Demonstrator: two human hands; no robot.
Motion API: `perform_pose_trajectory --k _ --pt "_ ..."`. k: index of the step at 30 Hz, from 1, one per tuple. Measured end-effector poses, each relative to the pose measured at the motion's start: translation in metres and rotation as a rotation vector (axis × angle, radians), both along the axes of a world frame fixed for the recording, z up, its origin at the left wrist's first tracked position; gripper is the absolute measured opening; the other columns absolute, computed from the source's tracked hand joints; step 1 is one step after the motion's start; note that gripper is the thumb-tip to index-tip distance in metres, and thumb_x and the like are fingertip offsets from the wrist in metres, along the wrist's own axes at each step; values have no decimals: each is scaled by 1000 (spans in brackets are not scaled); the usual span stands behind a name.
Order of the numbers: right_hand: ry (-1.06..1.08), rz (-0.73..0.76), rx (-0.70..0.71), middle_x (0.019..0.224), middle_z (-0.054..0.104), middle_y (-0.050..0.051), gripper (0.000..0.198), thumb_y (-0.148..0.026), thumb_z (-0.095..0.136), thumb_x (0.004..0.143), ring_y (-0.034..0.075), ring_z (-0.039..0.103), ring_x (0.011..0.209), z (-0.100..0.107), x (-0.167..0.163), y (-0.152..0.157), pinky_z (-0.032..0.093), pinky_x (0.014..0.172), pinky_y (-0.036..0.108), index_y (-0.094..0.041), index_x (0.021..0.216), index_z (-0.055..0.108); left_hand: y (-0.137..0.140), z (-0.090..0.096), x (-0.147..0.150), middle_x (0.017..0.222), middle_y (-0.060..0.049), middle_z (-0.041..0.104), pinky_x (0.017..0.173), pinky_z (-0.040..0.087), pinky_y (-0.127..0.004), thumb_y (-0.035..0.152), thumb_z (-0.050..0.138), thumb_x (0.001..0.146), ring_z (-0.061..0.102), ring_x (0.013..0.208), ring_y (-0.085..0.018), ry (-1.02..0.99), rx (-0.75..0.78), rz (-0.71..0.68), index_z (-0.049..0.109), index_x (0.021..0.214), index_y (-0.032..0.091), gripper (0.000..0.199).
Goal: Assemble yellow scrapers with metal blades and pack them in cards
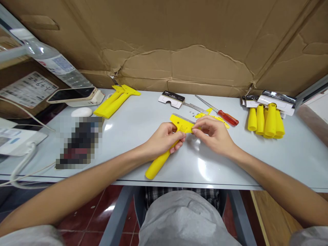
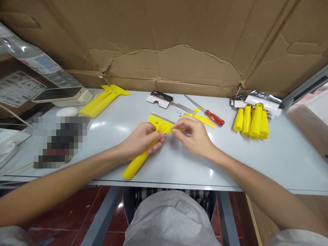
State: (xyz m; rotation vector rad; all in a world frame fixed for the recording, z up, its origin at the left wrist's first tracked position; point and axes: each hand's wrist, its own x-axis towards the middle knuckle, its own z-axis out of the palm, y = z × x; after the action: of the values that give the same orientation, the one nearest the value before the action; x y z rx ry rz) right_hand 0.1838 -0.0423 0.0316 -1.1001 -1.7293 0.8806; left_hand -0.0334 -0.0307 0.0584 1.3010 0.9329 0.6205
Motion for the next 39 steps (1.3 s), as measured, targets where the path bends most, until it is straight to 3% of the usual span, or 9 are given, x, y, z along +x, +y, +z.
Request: perform_pose_trajectory --k 3,7,13,16,23,33,39 --pt "35 3 -84 107 70 9 33 -47 76 92 11 66 88 -2 1 1 59 75 26 -15 97 73 0 -1 0 51 3 55 41 35 -19 19 65 88 43 39 -6 -1 -4 0 59 68 18 21" --pt "197 43 -257 115 69 7 55 -53 86 84 9 69 77 -3 3 4 63 73 28 -18 118 62 1 -4 -2 51 3 56 40 35 -19 21 66 87 42 39 -6 -11 -9 -12 61 69 18 18" --pt "323 105 -413 96 70 2 71 -54 91 78 16 75 77 0 3 7 65 74 31 -21 127 51 1 -6 -2 51 2 56 38 33 -19 21 66 85 42 37 -6 -37 -12 4 62 69 17 17" --pt "332 86 -424 91 69 1 71 -54 93 76 16 76 76 -1 3 8 65 75 32 -19 123 53 2 -7 -2 51 1 56 38 32 -19 22 68 82 42 36 -6 -79 -59 8 63 69 16 16" --pt "352 47 -437 88 66 -1 73 -52 96 70 17 76 75 -1 2 8 65 74 32 -20 120 52 11 -14 -2 55 3 54 36 29 -16 23 75 81 38 38 -4 -291 -356 -35 66 77 13 14" --pt "389 45 -413 89 64 -2 62 -43 94 75 17 77 75 -7 4 8 65 72 29 -21 118 55 14 -22 -3 56 3 52 36 32 -15 21 73 82 38 39 -4 -347 -350 -74 64 75 13 13" --pt "372 27 -417 95 63 -1 63 -43 97 71 15 75 74 -9 5 9 65 71 32 -21 117 59 11 -20 -1 49 2 47 37 29 -14 25 71 93 37 37 -4 -264 -338 -67 60 67 15 30"
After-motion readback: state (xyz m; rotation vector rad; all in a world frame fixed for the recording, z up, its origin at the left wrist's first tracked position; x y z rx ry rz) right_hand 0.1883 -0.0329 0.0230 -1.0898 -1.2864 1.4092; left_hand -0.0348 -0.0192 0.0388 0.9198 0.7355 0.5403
